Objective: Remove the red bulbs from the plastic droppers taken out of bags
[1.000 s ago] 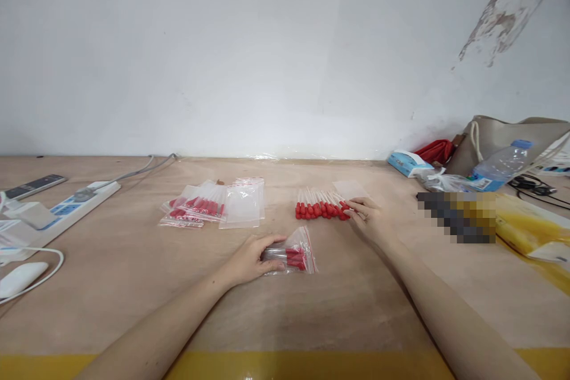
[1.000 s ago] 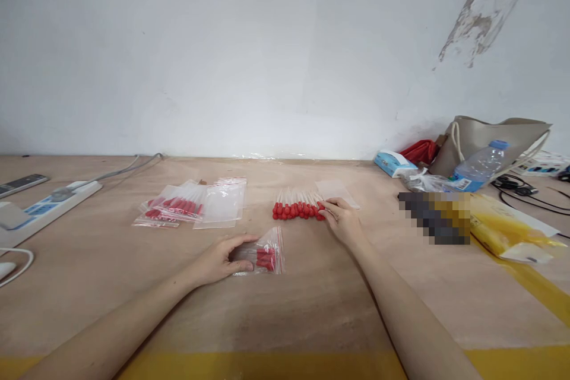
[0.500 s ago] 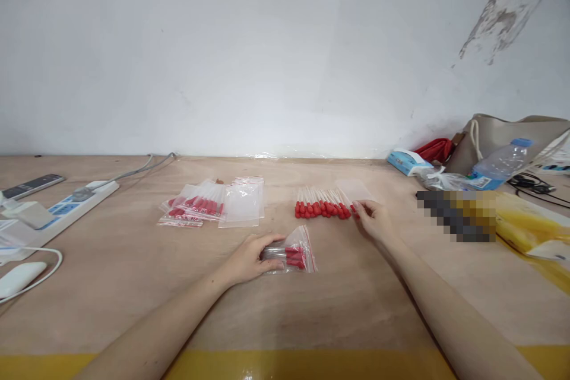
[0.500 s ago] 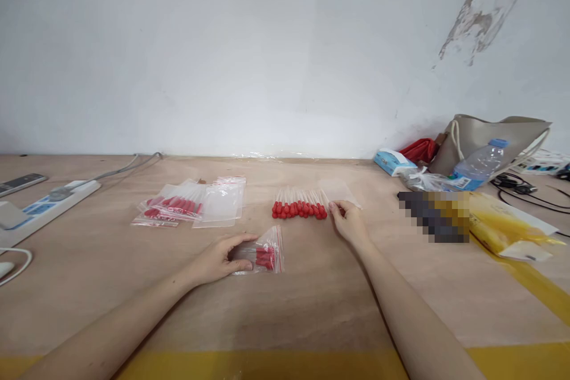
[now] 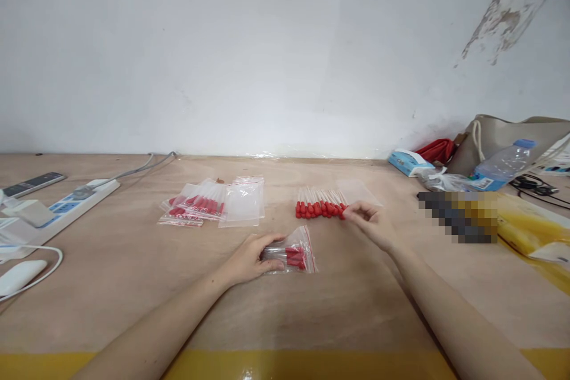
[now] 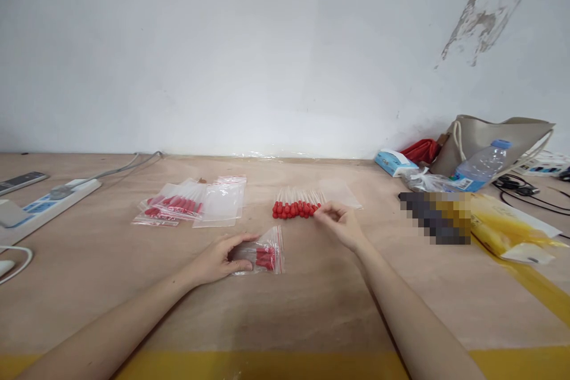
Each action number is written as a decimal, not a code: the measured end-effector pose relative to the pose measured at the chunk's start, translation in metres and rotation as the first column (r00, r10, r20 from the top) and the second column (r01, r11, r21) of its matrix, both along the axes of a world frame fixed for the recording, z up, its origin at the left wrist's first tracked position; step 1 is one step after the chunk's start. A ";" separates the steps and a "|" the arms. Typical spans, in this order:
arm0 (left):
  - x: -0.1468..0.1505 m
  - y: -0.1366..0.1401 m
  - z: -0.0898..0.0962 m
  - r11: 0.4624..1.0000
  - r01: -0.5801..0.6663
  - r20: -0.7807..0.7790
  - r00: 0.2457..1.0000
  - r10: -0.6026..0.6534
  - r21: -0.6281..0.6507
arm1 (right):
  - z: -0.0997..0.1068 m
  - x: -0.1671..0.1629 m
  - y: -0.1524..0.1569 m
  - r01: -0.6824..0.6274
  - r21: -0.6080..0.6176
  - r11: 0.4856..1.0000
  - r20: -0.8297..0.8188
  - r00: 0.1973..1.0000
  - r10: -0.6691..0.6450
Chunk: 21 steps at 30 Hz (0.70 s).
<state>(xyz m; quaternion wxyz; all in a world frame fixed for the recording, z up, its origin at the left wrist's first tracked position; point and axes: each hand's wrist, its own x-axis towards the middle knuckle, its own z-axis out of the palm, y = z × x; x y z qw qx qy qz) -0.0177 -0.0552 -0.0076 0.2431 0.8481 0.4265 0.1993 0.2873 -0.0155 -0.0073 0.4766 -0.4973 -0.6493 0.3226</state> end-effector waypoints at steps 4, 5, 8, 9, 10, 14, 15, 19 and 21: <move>0.000 0.000 -0.001 1.000 0.008 -0.002 1.000 -0.008 0.007 | -0.001 -0.036 -0.021 -0.315 -0.056 0.947 0.245 0.916 0.319; 0.000 0.000 -0.001 1.000 0.014 -0.001 1.000 -0.014 0.013 | -0.003 -0.044 -0.024 -0.324 -0.049 0.945 0.277 0.905 0.324; 0.000 0.000 -0.001 0.999 0.024 0.000 1.000 -0.024 0.033 | -0.008 -0.063 -0.030 -0.326 -0.009 0.945 0.333 0.890 0.311; 0.000 0.000 -0.001 0.999 0.026 0.000 1.000 -0.026 0.035 | -0.009 -0.068 -0.032 -0.334 0.011 0.943 0.337 0.889 0.311; 0.000 0.000 -0.001 0.999 0.029 0.002 1.000 -0.029 0.036 | -0.008 -0.071 -0.033 -0.350 0.030 0.936 0.335 0.886 0.321; 0.001 0.000 -0.001 0.999 0.029 0.014 0.999 -0.029 0.029 | -0.003 -0.081 -0.037 -0.452 0.047 0.891 0.314 0.853 0.416; 0.002 0.000 -0.001 0.999 0.023 0.015 1.000 -0.023 0.030 | -0.002 -0.081 -0.038 -0.464 0.041 0.885 0.319 0.846 0.428; 0.003 -0.001 -0.001 0.999 0.024 0.028 0.999 -0.025 0.043 | -0.003 -0.082 -0.039 -0.426 -0.060 0.903 0.273 0.863 0.426; 0.003 -0.001 0.000 0.998 0.029 0.032 0.999 -0.030 0.047 | -0.006 -0.082 -0.040 -0.409 -0.134 0.902 0.209 0.878 0.430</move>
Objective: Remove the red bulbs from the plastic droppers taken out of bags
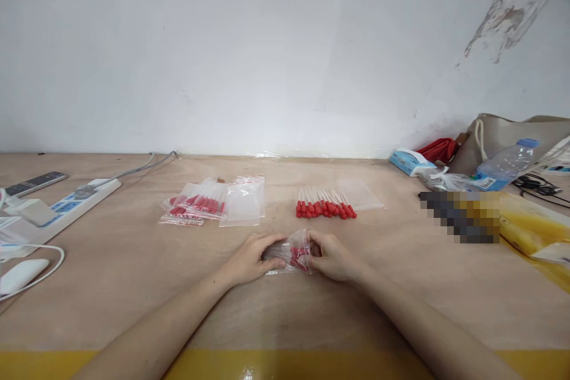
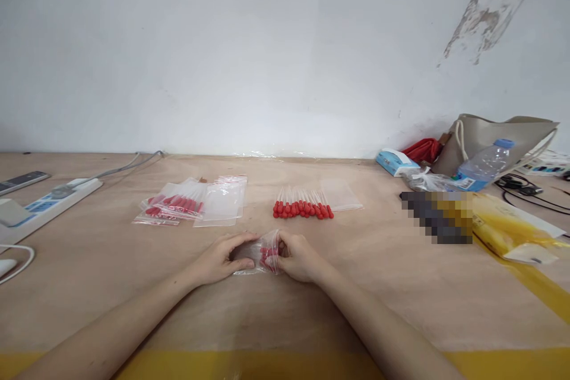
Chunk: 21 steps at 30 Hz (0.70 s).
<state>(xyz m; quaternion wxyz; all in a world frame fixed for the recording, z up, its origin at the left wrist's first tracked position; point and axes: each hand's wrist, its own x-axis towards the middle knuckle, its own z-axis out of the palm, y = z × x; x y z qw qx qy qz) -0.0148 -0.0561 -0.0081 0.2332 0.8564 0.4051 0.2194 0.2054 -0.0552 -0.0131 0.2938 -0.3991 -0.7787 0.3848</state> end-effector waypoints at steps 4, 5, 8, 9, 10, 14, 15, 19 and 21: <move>-0.001 0.000 0.001 1.000 0.011 -0.009 1.000 -0.011 -0.008 | -0.006 0.000 0.002 0.011 -0.108 0.994 -0.128 0.991 -0.025; -0.001 0.000 0.001 1.000 0.013 -0.011 1.000 -0.013 -0.009 | -0.007 0.001 0.003 0.038 -0.143 0.989 -0.151 0.987 -0.059; -0.001 0.001 0.001 1.000 0.013 -0.016 1.000 -0.013 -0.006 | -0.003 0.010 0.009 0.119 -0.298 0.947 -0.174 0.969 -0.176; -0.002 0.001 0.001 1.000 0.011 -0.020 1.000 -0.011 -0.006 | 0.000 0.016 0.011 0.121 -0.342 0.932 -0.185 0.964 -0.193; -0.002 0.001 0.001 1.000 0.009 -0.023 1.000 -0.009 -0.006 | 0.003 0.022 0.014 0.112 -0.368 0.923 -0.206 0.958 -0.198; -0.002 0.001 0.001 1.000 0.004 -0.036 0.999 -0.005 -0.011 | 0.016 0.059 0.026 0.125 -0.324 0.938 -0.289 0.931 -0.224; -0.003 0.001 0.001 1.000 0.005 -0.039 0.999 -0.005 -0.012 | 0.018 0.070 0.030 0.164 -0.304 0.939 -0.295 0.921 -0.256; -0.003 0.001 0.001 1.000 -0.005 -0.053 0.999 0.005 -0.011 | 0.023 0.108 0.044 0.349 -0.251 0.903 -0.420 0.801 -0.426; -0.003 0.001 0.000 1.000 -0.011 -0.055 0.998 0.010 -0.014 | 0.021 0.119 0.050 0.455 -0.202 0.867 -0.543 0.685 -0.486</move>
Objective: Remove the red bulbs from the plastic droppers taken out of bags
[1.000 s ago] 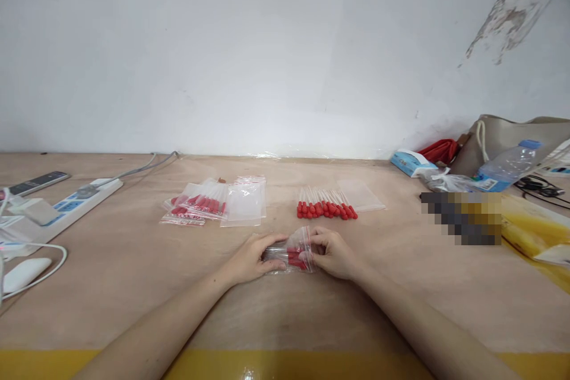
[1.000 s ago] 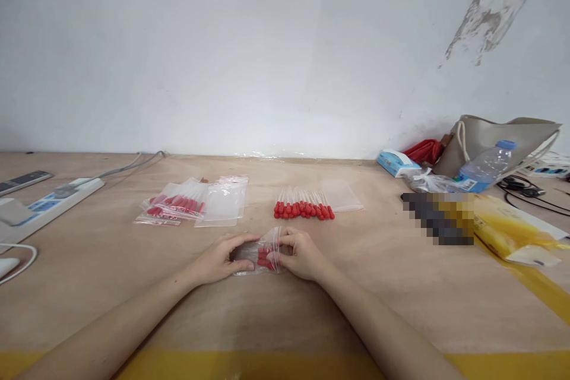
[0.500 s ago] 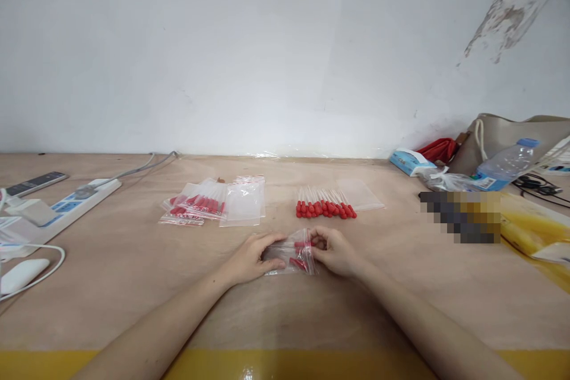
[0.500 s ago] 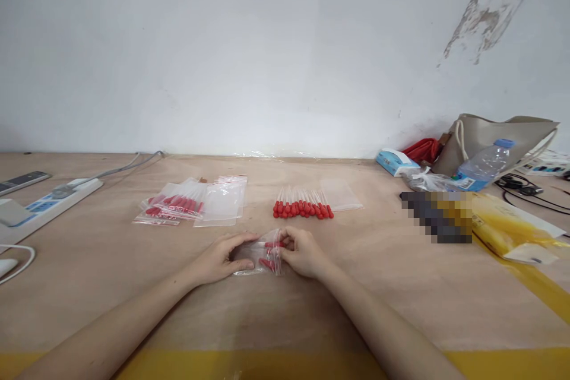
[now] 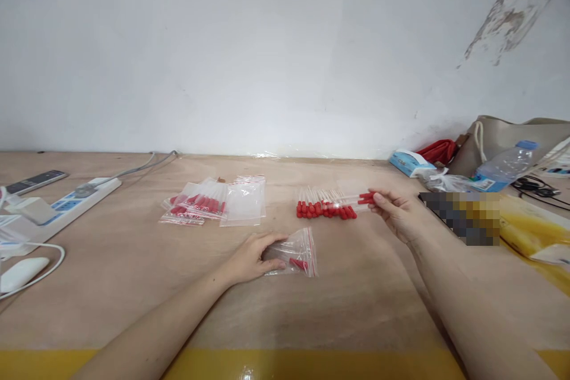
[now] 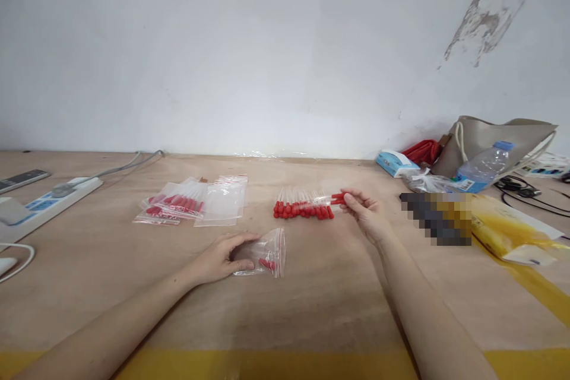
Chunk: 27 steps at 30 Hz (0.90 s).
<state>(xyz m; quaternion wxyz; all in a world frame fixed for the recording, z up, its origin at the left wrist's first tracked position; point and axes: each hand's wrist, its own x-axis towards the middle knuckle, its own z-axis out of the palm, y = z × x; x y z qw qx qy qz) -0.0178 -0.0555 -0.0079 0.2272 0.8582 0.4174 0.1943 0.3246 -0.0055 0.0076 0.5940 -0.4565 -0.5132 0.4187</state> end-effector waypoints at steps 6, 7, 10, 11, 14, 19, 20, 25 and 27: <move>0.000 0.001 0.000 1.000 0.000 0.012 1.000 0.000 -0.001 | -0.023 -0.003 0.011 0.218 0.272 0.937 0.303 0.905 -0.298; 0.000 0.001 0.000 1.000 0.000 0.013 1.000 0.000 -0.001 | -0.028 -0.005 0.012 0.203 0.307 0.930 0.387 0.866 -0.317; 0.001 0.001 0.001 1.000 0.007 0.021 1.000 -0.006 -0.004 | -0.040 -0.008 0.015 0.115 0.384 0.916 0.571 0.751 -0.333; 0.001 0.001 0.001 1.000 0.009 0.022 1.000 -0.009 -0.005 | -0.043 -0.008 0.015 0.080 0.402 0.912 0.613 0.716 -0.333; 0.000 0.000 0.002 1.000 0.012 0.020 1.000 -0.012 -0.006 | -0.046 -0.006 0.017 -0.013 0.399 0.917 0.707 0.641 -0.298; 0.001 0.001 0.002 1.000 0.017 0.026 1.000 -0.017 0.001 | -0.047 -0.004 0.017 -0.011 0.295 0.955 0.754 0.616 -0.226; 0.001 0.001 0.002 1.000 0.016 0.026 1.000 -0.016 0.002 | -0.047 -0.003 0.017 -0.002 0.277 0.961 0.754 0.621 -0.216; 0.001 0.001 0.000 1.000 0.012 0.024 1.000 -0.012 0.004 | -0.045 -0.004 0.017 0.057 0.272 0.961 0.694 0.680 -0.236; 0.000 0.001 0.000 1.000 0.007 0.028 1.000 -0.008 0.002 | -0.039 -0.007 0.014 0.143 0.332 0.932 0.640 0.692 -0.335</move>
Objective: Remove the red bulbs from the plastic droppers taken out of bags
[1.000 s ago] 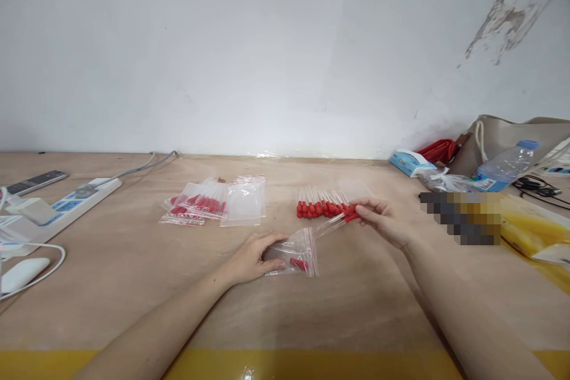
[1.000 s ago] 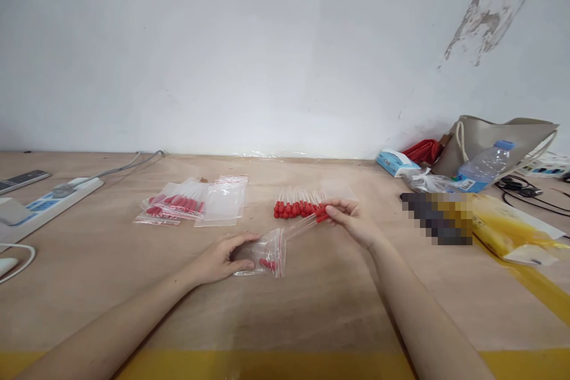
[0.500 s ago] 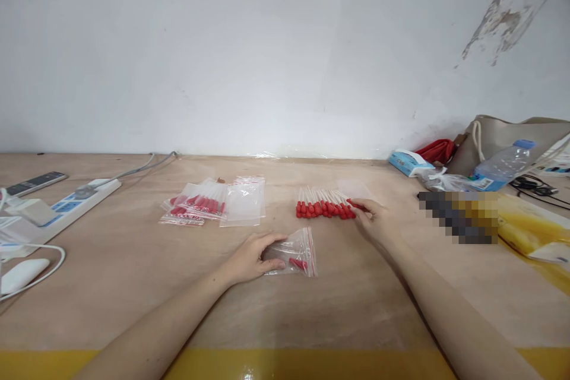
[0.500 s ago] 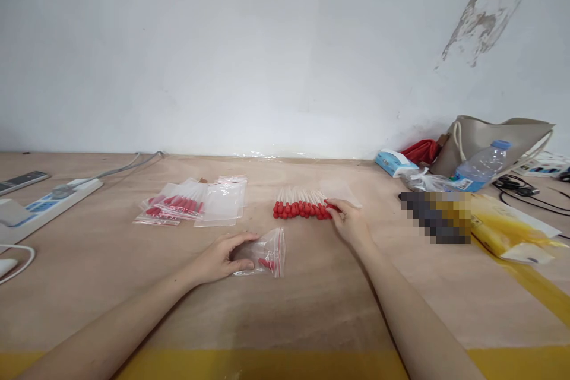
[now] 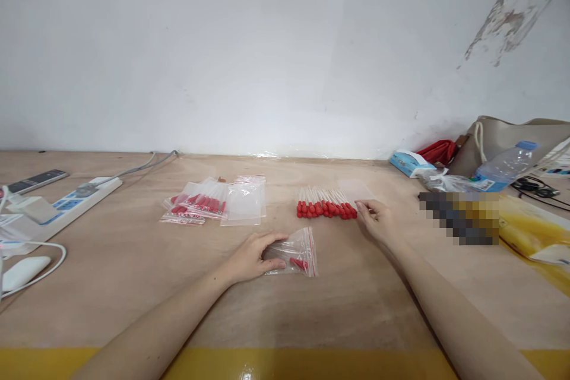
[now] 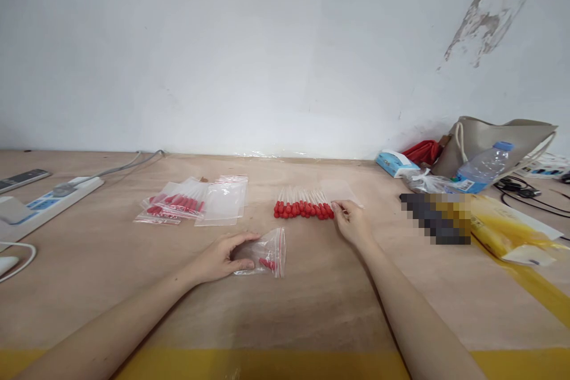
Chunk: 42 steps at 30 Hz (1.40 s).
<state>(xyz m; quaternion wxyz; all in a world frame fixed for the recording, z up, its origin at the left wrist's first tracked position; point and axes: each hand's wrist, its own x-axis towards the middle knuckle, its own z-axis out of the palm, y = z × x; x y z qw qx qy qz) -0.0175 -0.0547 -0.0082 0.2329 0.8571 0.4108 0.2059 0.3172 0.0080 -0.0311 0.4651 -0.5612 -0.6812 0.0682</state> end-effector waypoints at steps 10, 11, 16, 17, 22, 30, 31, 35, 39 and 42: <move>-0.001 0.000 -0.001 1.000 0.004 -0.009 1.000 -0.004 0.001 | 0.030 -0.070 -0.052 -0.583 -0.194 0.789 0.113 0.786 0.608; -0.001 0.000 -0.001 1.000 0.002 -0.009 1.000 -0.002 0.001 | 0.030 -0.077 -0.055 -0.595 -0.216 0.774 0.115 0.772 0.626; 0.000 0.000 -0.001 1.000 0.003 0.003 1.000 -0.003 -0.002 | 0.028 -0.101 -0.066 -0.660 -0.284 0.696 0.081 0.706 0.703; 0.000 0.000 -0.001 1.000 0.003 0.003 1.000 -0.003 -0.002 | 0.028 -0.103 -0.067 -0.664 -0.284 0.692 0.077 0.703 0.707; 0.001 0.000 0.001 1.000 0.020 0.011 1.000 -0.020 0.001 | 0.029 -0.110 -0.073 -0.653 -0.284 0.702 0.046 0.722 0.691; 0.000 -0.001 0.002 1.000 0.013 -0.011 1.000 -0.013 0.000 | 0.032 -0.086 -0.058 -0.507 -0.347 0.789 -0.241 0.861 0.447; 0.000 -0.001 0.003 1.000 0.011 -0.017 1.000 -0.011 -0.002 | 0.035 -0.079 -0.054 -0.517 -0.334 0.788 -0.302 0.851 0.430; -0.002 -0.001 0.004 0.999 0.032 -0.025 0.999 -0.032 0.008 | 0.044 -0.045 -0.037 -0.465 -0.232 0.855 -0.495 0.812 0.307; -0.005 0.001 0.004 0.992 0.122 -0.061 0.991 -0.122 0.006 | 0.039 -0.024 -0.021 -0.235 -0.040 0.971 -0.638 0.754 0.156; -0.005 0.002 0.005 0.984 0.178 -0.100 0.979 -0.177 0.003 | 0.031 -0.030 -0.015 -0.073 0.012 0.997 -0.612 0.788 0.065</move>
